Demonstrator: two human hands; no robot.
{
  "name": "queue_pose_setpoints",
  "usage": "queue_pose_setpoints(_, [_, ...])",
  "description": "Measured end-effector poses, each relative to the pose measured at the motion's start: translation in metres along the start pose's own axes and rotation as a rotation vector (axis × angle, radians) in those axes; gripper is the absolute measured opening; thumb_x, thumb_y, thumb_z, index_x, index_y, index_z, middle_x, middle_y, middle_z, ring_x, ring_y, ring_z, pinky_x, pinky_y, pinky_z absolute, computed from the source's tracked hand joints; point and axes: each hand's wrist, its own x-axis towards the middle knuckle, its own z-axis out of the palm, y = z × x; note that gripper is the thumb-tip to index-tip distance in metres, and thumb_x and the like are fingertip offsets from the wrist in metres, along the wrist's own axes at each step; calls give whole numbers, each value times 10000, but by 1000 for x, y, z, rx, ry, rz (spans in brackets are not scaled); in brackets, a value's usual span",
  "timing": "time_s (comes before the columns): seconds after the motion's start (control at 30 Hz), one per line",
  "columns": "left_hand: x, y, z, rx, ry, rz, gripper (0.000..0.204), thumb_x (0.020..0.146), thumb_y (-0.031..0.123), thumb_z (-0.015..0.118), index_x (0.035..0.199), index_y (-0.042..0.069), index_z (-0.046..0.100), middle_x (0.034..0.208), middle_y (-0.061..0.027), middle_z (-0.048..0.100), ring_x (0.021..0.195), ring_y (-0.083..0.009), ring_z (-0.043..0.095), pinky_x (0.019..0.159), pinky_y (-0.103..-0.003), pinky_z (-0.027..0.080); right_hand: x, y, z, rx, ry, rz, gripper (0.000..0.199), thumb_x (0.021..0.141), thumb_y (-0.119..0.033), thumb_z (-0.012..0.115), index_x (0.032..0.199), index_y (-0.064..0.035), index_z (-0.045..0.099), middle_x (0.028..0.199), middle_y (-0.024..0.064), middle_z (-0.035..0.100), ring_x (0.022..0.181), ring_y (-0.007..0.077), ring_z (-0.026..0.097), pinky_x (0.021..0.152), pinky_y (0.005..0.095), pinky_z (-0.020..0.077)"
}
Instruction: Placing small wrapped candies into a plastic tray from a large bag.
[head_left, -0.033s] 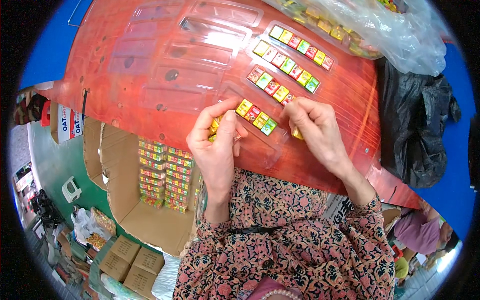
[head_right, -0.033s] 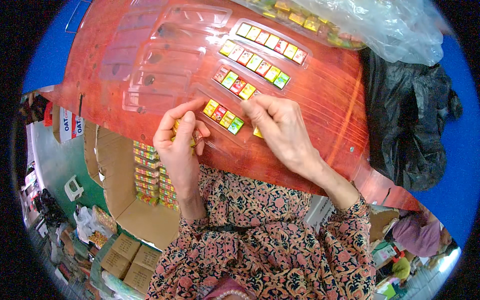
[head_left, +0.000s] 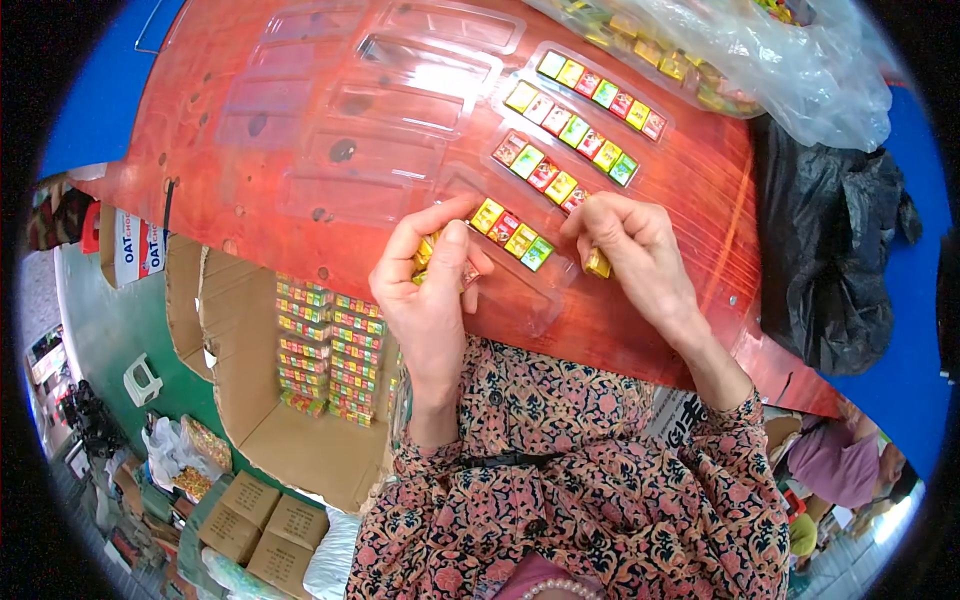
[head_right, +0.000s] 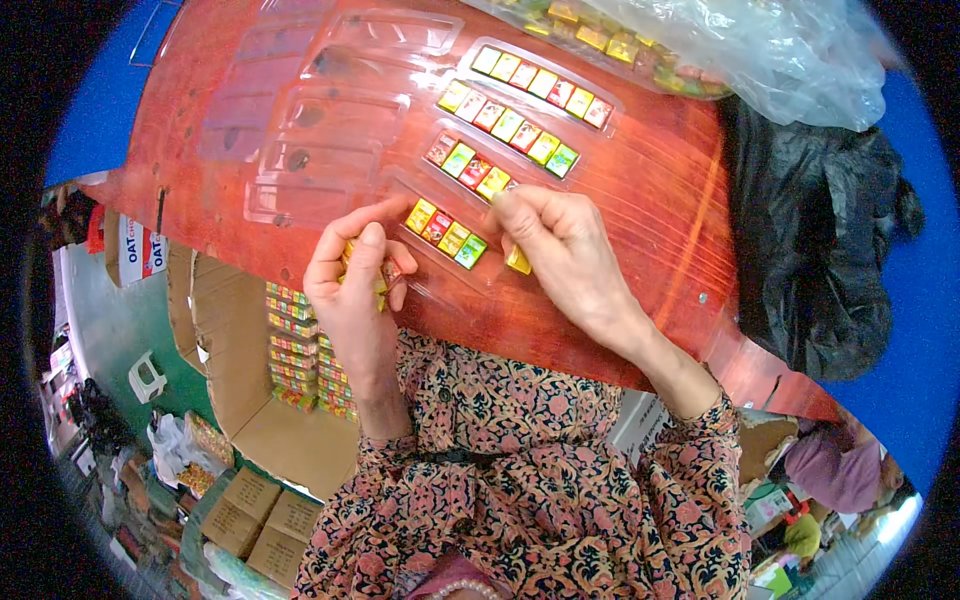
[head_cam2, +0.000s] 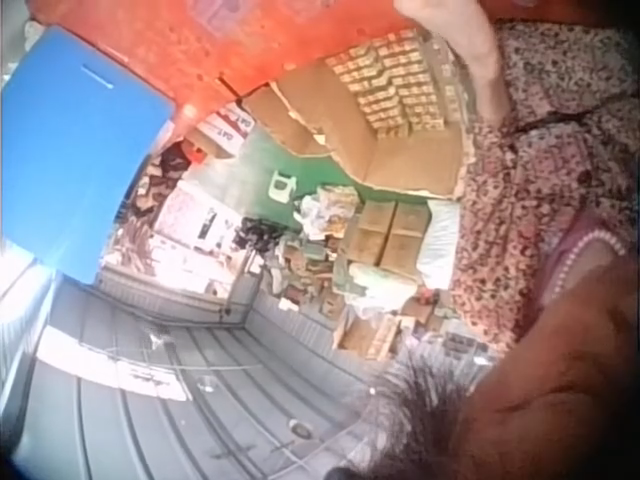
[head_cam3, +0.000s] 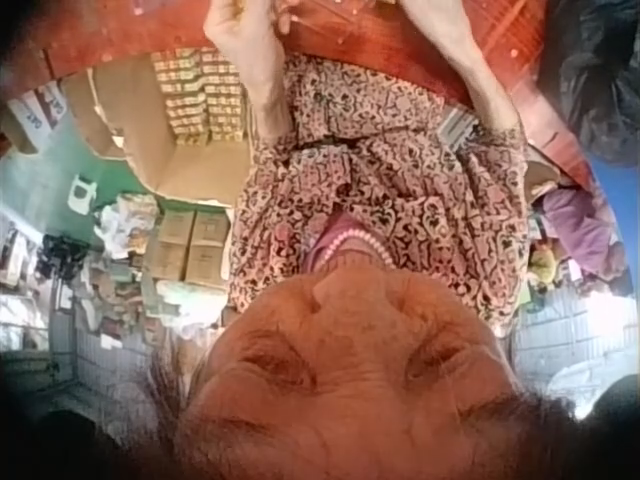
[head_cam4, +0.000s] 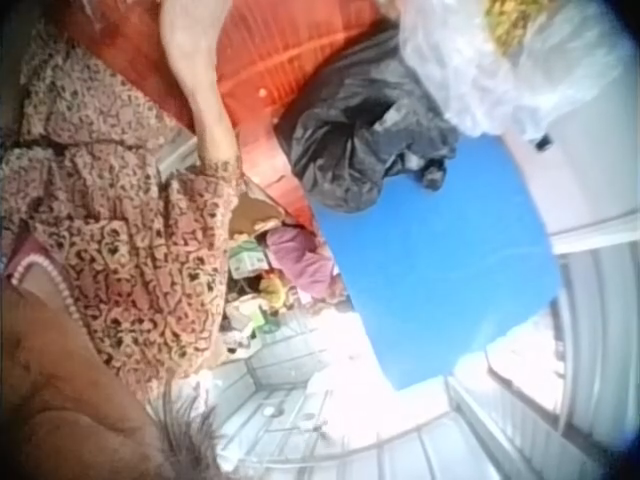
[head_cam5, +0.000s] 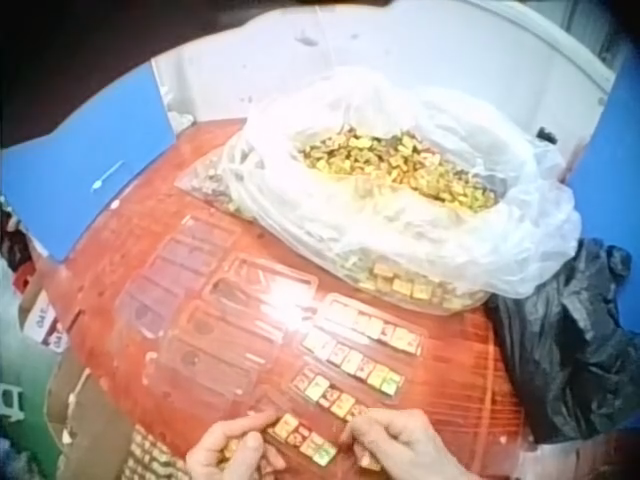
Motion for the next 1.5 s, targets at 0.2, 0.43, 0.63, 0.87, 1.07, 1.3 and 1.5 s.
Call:
queue_pose_setpoints(0.2, [7, 3, -11, -500, -129, -208, 357, 943, 276, 373, 1073, -20, 525, 984, -221, 588, 602, -107, 555, 399, -157, 371, -3, -9, -10, 446, -114, 239, 377, 921, -365, 445, 894, -22, 596, 710, 1, 579, 585, 44, 488, 521, 173, 380])
queue_pose_setpoints(0.43, [13, -10, -21, -1267, -337, -533, 534, 951, 361, 272, 1267, -62, 347, 1334, -355, 216, 1187, -472, 352, 813, -524, 485, -6, -26, -7, 390, -151, 234, 204, 844, -199, 598, 940, -19, 600, 830, 37, 612, 706, 71, 547, 605, 199, 433])
queue_pose_setpoints(0.63, [11, -11, -18, -1326, -338, -501, 551, 947, 377, 271, 1269, -65, 344, 1350, -328, 223, 1280, -451, 192, 977, -596, 288, -3, -32, -1, 309, -130, 117, 160, 846, -158, 589, 911, -13, 605, 801, 9, 591, 709, 62, 534, 613, 192, 419])
queue_pose_setpoints(0.87, [10, -11, -15, -1244, -358, -452, 541, 948, 375, 268, 1272, -50, 349, 1343, -318, 253, 1272, -436, 230, 996, -545, 302, -6, -35, 18, 153, -76, -6, 144, 843, -104, 573, 922, 14, 599, 793, -6, 595, 724, 38, 501, 631, 201, 409])
queue_pose_setpoints(1.07, [7, -8, -6, -1078, -279, -410, 509, 949, 386, 270, 1193, -30, 432, 1254, -277, 416, 1203, -374, 389, 960, -435, 384, -4, -26, 37, -527, 68, -524, 180, 774, -86, 645, 923, -2, 587, 741, 91, 587, 614, 130, 580, 531, 257, 457])
queue_pose_setpoints(1.3, [-1, -8, 5, -992, -224, -387, 476, 955, 366, 253, 1166, -17, 441, 1234, -250, 446, 1184, -332, 423, 955, -406, 389, -10, -32, 32, -320, -34, -292, 187, 770, -100, 658, 905, 8, 586, 762, 78, 604, 610, 108, 570, 521, 250, 450])
queue_pose_setpoints(1.5, [1, -9, -1, -959, -197, -347, 433, 950, 280, 297, 1196, -56, 417, 1266, -293, 390, 1191, -396, 394, 967, -476, 382, -16, -34, 17, -37, -82, -153, 144, 760, -62, 657, 874, 10, 607, 704, 16, 597, 619, 51, 513, 549, 188, 395])
